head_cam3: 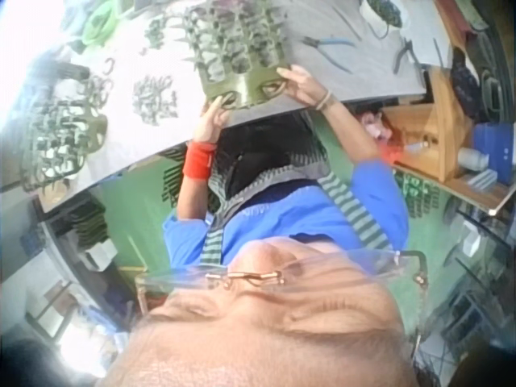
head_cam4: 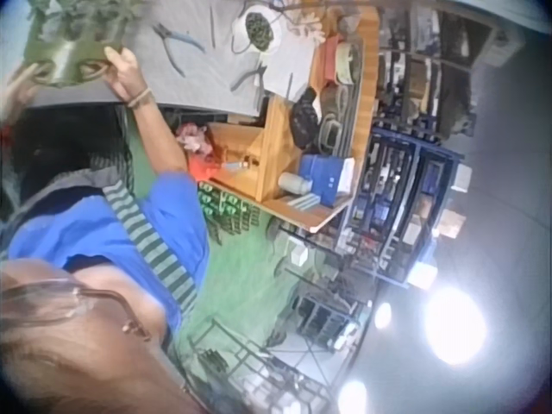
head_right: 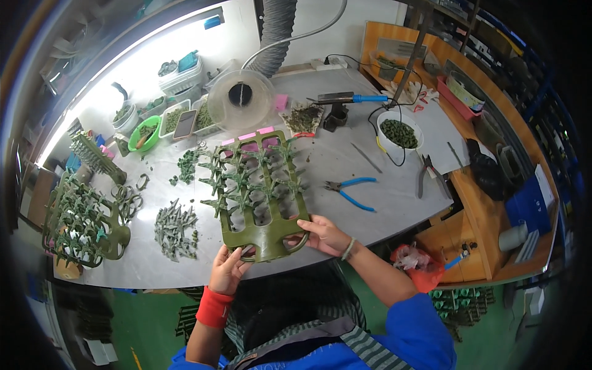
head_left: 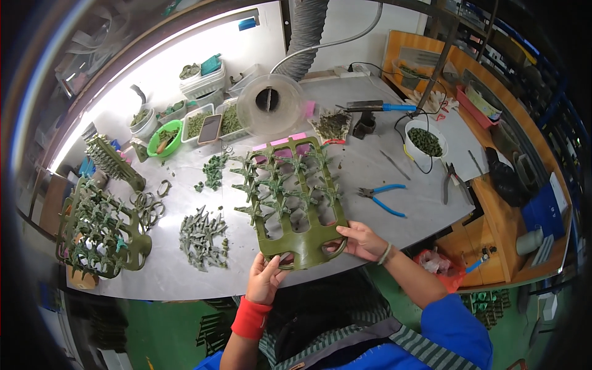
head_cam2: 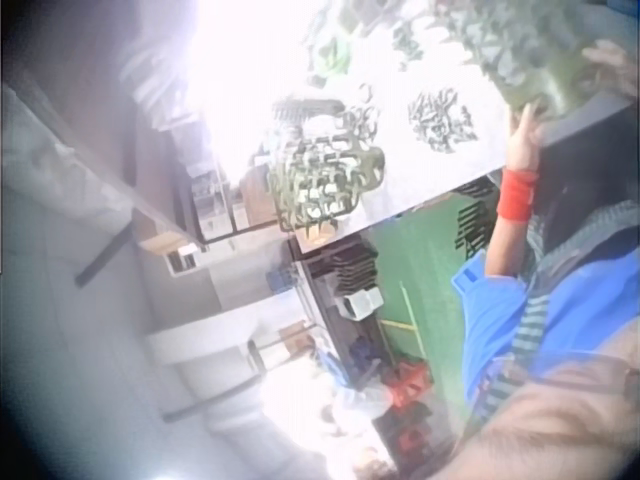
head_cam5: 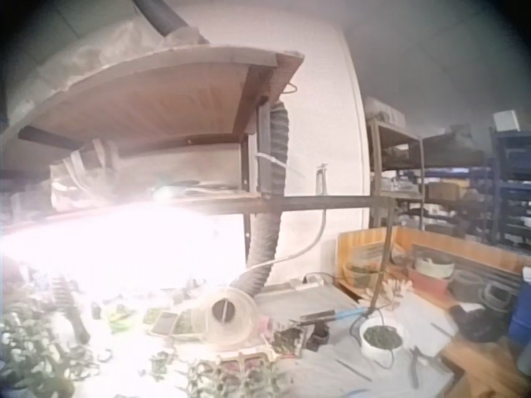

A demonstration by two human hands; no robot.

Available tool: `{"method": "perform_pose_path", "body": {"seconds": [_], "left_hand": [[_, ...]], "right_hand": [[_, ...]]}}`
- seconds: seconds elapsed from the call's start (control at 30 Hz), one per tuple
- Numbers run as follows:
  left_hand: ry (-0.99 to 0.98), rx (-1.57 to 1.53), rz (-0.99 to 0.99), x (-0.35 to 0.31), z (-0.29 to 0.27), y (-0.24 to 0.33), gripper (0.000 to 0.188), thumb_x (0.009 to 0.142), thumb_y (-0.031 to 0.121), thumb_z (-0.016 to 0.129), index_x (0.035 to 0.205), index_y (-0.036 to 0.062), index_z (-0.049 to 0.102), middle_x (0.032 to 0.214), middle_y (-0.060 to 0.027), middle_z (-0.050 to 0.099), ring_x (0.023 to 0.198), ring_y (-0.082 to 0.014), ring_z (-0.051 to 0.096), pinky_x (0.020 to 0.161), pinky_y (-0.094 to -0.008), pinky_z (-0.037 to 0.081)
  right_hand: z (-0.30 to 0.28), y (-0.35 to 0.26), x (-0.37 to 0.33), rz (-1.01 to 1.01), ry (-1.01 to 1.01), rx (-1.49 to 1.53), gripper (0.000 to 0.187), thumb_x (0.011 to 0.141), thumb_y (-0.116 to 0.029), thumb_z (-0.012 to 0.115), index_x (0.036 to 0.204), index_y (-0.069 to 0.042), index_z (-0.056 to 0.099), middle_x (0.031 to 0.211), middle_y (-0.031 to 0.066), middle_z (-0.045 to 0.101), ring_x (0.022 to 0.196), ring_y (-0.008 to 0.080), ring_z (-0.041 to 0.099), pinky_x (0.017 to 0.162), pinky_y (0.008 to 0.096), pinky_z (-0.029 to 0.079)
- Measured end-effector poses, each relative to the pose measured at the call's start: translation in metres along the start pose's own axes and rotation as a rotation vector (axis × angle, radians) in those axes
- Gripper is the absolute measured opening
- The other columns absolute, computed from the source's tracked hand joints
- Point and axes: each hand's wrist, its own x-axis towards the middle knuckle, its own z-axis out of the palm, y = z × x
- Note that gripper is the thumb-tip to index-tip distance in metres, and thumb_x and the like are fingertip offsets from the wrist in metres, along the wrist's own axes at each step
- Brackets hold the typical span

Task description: The person assembles plastic cactus models by cutting small green plastic pieces from a tray and attaching them to a larger green plastic frame, using a soldering iron to secure the parts.

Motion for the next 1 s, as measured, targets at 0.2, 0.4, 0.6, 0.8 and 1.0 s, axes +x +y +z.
{"method": "perform_pose_path", "body": {"seconds": [0.2,0.4,0.6,0.8,1.0], "left_hand": [[0.018,0.015,0.007,-0.005,-0.007,0.004,0.034,0.098,0.008,0.05,0.131,0.0013,0.045,0.123,-0.0132,0.059,0.113,-0.0239,0.061,0.091,-0.0375,0.053],[-0.019,0.141,-0.076,0.0,-0.014,0.009,0.036,0.098,0.017,0.055,0.131,0.0058,0.049,0.124,-0.0067,0.061,0.112,-0.015,0.059,0.082,-0.0236,0.049],[0.094,0.325,-0.005,-0.053,-0.053,0.044,0.033,0.098,0.015,0.055,0.128,0.0017,0.051,0.114,-0.0112,0.063,0.102,-0.0164,0.062,0.085,-0.0271,0.052],[0.369,0.591,0.212,-0.077,-0.13,0.097,0.024,0.098,0.019,0.056,0.114,0.003,0.061,0.098,-0.0058,0.067,0.087,-0.0114,0.063,0.076,-0.0251,0.052],[0.643,0.84,0.466,-0.04,-0.209,0.137,0.021,0.095,0.016,0.058,0.106,0.0,0.064,0.087,-0.0055,0.068,0.074,-0.0109,0.064,0.067,-0.0246,0.052]], "right_hand": [[-0.014,-0.063,-0.021,-0.013,0.275,-1.024,0.047,0.094,-0.03,0.062,0.128,0.0,0.05,0.116,0.0172,0.062,0.109,0.0262,0.061,0.096,0.0376,0.047],[-0.082,-0.098,-0.042,-0.197,0.373,-2.042,0.076,0.074,-0.036,0.078,0.134,-0.003,0.046,0.137,0.0227,0.043,0.129,0.0398,0.037,0.108,0.0454,0.031],[-0.077,-0.106,-0.045,-0.11,0.404,-2.084,0.063,0.071,-0.025,0.079,0.123,-0.001,0.052,0.115,0.02,0.053,0.114,0.0387,0.046,0.098,0.0434,0.04],[-0.089,-0.107,-0.053,-0.068,0.588,-2.155,0.063,0.075,-0.027,0.076,0.125,0.002,0.05,0.118,0.0203,0.052,0.114,0.0385,0.047,0.097,0.0434,0.04],[-0.066,-0.117,-0.032,-0.354,0.561,-1.84,0.04,0.087,-0.017,0.067,0.118,0.004,0.055,0.115,0.0177,0.057,0.102,0.0312,0.056,0.09,0.0376,0.045]]}}
